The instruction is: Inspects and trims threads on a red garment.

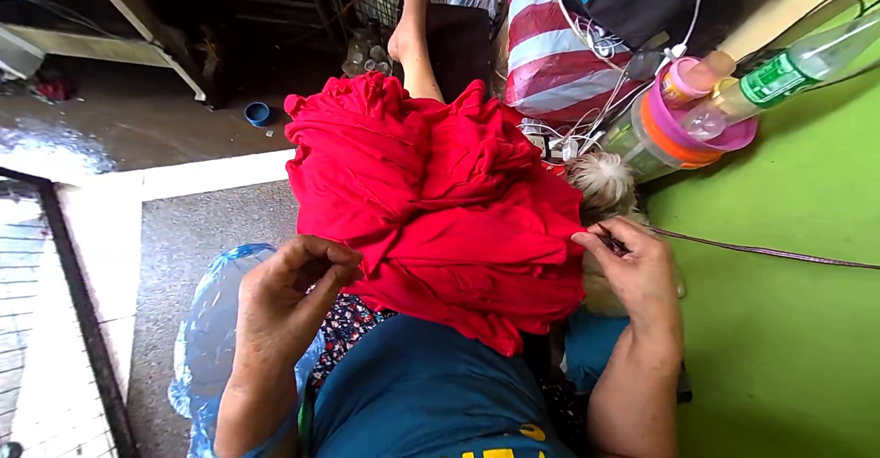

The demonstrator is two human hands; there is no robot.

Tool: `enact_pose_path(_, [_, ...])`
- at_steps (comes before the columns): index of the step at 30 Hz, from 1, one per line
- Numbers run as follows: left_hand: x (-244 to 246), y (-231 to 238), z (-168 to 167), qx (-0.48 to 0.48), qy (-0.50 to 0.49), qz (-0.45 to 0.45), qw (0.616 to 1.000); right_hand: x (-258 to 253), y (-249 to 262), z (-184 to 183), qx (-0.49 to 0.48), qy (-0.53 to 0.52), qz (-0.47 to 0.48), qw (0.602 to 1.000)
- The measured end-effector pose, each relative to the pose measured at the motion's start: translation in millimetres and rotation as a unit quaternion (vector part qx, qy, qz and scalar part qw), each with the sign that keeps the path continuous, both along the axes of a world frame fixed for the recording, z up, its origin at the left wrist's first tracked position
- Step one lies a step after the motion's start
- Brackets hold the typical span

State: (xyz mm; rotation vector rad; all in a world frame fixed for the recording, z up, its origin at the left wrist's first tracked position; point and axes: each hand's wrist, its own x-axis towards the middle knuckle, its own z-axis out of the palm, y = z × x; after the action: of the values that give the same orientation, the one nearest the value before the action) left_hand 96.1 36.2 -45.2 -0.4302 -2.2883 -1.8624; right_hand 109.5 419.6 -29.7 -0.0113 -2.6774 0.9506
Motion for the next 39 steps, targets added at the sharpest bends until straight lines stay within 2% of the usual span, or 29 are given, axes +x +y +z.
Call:
enact_pose_path(5, [0.5,-1.9,-0.9,0.021,0.003,0.013,1.000,-30.0,-42.3,41.0,-0.074,0.105,0.021,0.992])
enact_pose_path(8, [-0.3,-4.4,-0.6,0.026,0.012,0.029,0.999,-64.0,-100.3,69.8,-0.111,0.164,0.179,0.964])
enact_pose_path(10, [0.2,-7.9,0.6,0.021,0.015,0.038,0.999,-86.5,-140.3,76.5,-0.146,0.132,0.320,0.927])
enact_pose_path(12, [0.6,-13.5,-0.4,0.005,0.013,0.058,0.998,-106.5,-166.7,67.7,-0.172,0.094,0.381,0.904])
enact_pose_path(16, [-1.3,-25.1,-9.5,-0.066,-0.011,0.097,0.993,-110.7,-172.9,32.7,-0.210,0.049,0.297,0.930])
enact_pose_path(19, [-6.0,-23.4,-15.3,-0.098,-0.032,0.129,0.986,-96.3,-172.6,7.3,-0.263,0.009,0.255,0.930])
enact_pose_path(22, [-15.4,-11.2,-14.7,-0.115,-0.008,0.150,0.982,-94.4,-177.9,-10.6,-0.307,0.022,0.243,0.920])
enact_pose_path(28, [-43.3,20.1,-0.2,-0.118,0.079,0.125,0.982,-92.5,-172.4,-16.2,-0.366,0.045,0.177,0.912])
enact_pose_path(31, [-64.0,29.5,2.8,-0.194,0.132,0.140,0.962,-89.7,-172.6,-20.6,-0.363,0.063,0.183,0.912])
enact_pose_path(34, [-77.1,34.3,0.4,-0.262,0.126,0.145,0.946,-87.1,-174.5,-20.3,-0.337,0.049,0.193,0.920])
enact_pose_path(36, [-80.5,32.5,-4.5,-0.271,0.112,0.145,0.945,-86.8,-175.0,-21.5,-0.303,0.035,0.195,0.932])
enact_pose_path(39, [-79.1,29.2,-14.1,-0.254,0.145,0.165,0.942,-86.8,-174.7,-26.9,-0.234,0.020,0.203,0.951])
